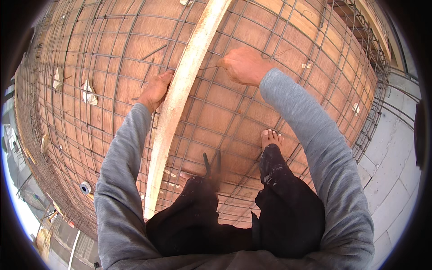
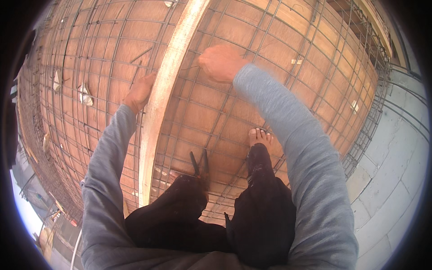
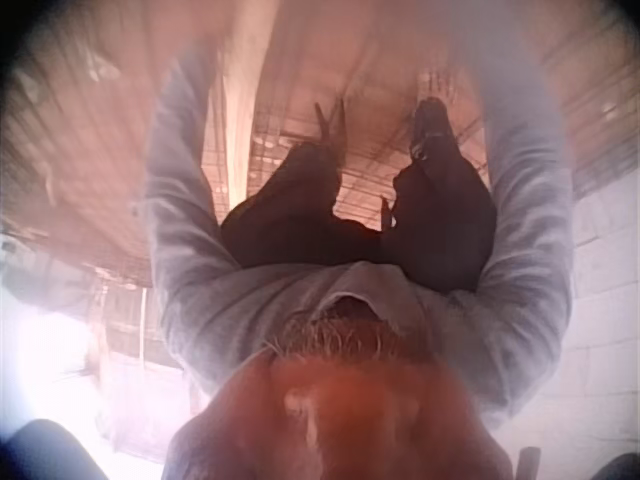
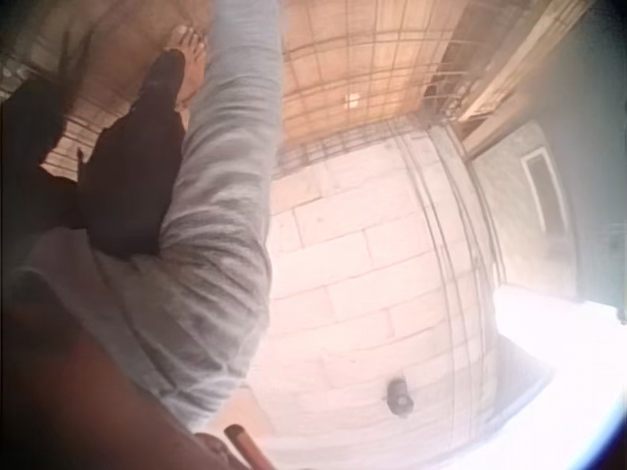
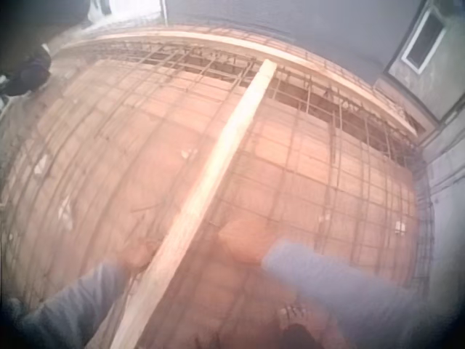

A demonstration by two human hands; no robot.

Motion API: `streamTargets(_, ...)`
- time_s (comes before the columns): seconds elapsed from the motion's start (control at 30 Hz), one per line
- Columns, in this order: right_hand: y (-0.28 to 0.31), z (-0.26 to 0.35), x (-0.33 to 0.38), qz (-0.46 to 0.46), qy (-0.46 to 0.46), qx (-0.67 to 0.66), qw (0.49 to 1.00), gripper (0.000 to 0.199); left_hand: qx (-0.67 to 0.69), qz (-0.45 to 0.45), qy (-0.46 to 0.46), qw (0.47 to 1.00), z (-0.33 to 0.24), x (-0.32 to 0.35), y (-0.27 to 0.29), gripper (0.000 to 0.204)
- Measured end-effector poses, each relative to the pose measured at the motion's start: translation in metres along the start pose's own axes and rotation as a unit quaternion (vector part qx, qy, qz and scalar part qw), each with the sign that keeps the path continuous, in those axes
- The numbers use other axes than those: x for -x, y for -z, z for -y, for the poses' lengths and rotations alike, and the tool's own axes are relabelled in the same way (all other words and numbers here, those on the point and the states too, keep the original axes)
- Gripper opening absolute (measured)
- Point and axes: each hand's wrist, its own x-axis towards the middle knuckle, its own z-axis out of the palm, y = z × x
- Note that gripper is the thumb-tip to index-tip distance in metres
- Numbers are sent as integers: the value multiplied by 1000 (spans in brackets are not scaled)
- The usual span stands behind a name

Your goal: The person assembles wooden planks on a circular rebar grid, using wire and pliers to secure the pieces. They position and fasten multiple planks to form a framework on the roof structure.

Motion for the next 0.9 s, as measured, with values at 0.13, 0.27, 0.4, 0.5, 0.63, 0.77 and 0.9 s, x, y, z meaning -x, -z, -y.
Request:
streamTargets(0.13, -16, 9, -19, -20, 9, -64, 998, 23, 91, 44, 33, 994, -7, 6, -1, 52)
streamTargets(0.27, -24, 15, -27, -19, -24, -112, 993, 32, -204, -3, 49, 978, -25, 18, 2, 47)
streamTargets(0.4, -29, 25, -29, -12, -30, -138, 990, 32, -302, -5, -5, 953, -29, 20, 6, 53)
streamTargets(0.5, -30, 34, -31, 19, -66, -149, 987, 34, -316, -14, -16, 948, -22, 13, 9, 51)
streamTargets(0.63, -25, 40, -33, 37, -97, -207, 973, 35, -402, -88, -92, 907, -12, 7, 10, 36)
streamTargets(0.77, -16, 35, -27, 44, -51, -251, 966, 34, -476, -199, -166, 840, -9, 13, 7, 27)
streamTargets(0.9, -14, 31, -21, 31, -42, -141, 989, 28, -524, -240, -125, 808, -14, 34, 18, 24)
